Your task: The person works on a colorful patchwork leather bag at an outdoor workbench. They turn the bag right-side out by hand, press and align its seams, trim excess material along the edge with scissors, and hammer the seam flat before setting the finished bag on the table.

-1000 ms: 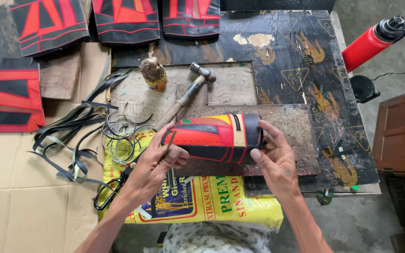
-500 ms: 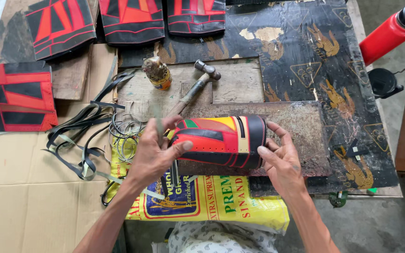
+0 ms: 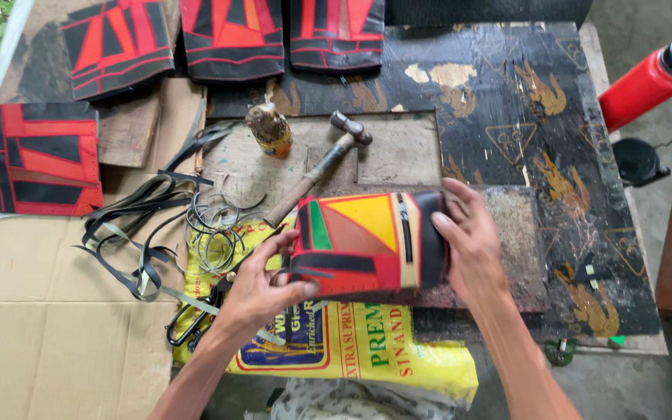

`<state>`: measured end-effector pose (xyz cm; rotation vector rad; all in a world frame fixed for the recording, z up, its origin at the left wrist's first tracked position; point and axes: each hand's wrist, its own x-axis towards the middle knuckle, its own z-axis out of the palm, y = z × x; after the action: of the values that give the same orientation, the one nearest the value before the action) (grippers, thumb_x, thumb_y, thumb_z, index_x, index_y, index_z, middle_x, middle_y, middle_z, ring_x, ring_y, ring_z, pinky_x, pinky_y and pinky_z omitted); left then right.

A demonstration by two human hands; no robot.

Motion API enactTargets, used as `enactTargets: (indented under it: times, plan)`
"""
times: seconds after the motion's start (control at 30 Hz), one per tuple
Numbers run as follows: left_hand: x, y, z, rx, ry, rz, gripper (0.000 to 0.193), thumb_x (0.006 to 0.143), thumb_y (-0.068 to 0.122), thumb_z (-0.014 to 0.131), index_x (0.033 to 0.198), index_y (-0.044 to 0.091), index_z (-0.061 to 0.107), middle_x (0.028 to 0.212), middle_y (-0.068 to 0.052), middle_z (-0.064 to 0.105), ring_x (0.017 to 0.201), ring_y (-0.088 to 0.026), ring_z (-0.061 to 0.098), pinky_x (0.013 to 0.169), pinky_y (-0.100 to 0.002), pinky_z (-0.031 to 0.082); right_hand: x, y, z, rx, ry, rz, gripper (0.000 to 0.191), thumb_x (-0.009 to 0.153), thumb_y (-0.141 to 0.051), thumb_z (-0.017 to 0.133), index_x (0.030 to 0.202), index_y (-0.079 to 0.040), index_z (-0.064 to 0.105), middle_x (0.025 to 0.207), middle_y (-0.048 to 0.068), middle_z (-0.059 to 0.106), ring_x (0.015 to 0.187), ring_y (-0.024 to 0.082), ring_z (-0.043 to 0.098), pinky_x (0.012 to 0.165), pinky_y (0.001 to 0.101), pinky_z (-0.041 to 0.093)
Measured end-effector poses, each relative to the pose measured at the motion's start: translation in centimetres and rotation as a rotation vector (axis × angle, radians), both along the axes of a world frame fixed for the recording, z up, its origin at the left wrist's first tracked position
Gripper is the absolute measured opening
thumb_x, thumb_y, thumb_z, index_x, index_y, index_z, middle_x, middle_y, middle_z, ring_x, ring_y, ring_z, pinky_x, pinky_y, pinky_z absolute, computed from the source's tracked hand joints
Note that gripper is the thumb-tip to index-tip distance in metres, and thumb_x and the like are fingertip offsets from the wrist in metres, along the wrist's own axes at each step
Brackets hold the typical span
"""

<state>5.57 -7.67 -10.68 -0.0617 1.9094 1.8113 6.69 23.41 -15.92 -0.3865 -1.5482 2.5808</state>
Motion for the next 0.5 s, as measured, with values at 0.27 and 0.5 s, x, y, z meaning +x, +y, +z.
enactTargets:
  times: [0.27, 0.5]
  plan:
    - [1.2, -2.8, 0.0, -0.359, 0.538, -0.093, 0.048, 0.095, 0.008, 0.073, 0.140, 0.004, 0.057, 0.119, -0.007, 0.055, 0.087, -0.008, 0.054, 0.075, -0.024, 0.049, 5.7, -1.3, 2.1, 0.175, 0.121, 0.042, 0.089, 0.084, 0.007, 0.067, 0.160, -0.006, 0.025, 0.124, 0.016, 0.065, 0.115, 0.021, 0.065, 0.103, 0.0359, 0.051]
    - [1.0, -2.8, -1.6, -0.078, 0.304, -0.016, 0.029, 0.101, 0.015, 0.054, 0.124, 0.001, 0.066, 0.081, -0.005, 0.058, 0.076, -0.015, 0.055, 0.071, -0.028, 0.046, 6.8, -1.8, -1.3, 0.204, 0.081, 0.077, 0.087, 0.086, 0.008, 0.069, 0.160, -0.004, 0.024, 0.125, 0.019, 0.065, 0.117, 0.022, 0.066, 0.102, 0.0376, 0.052]
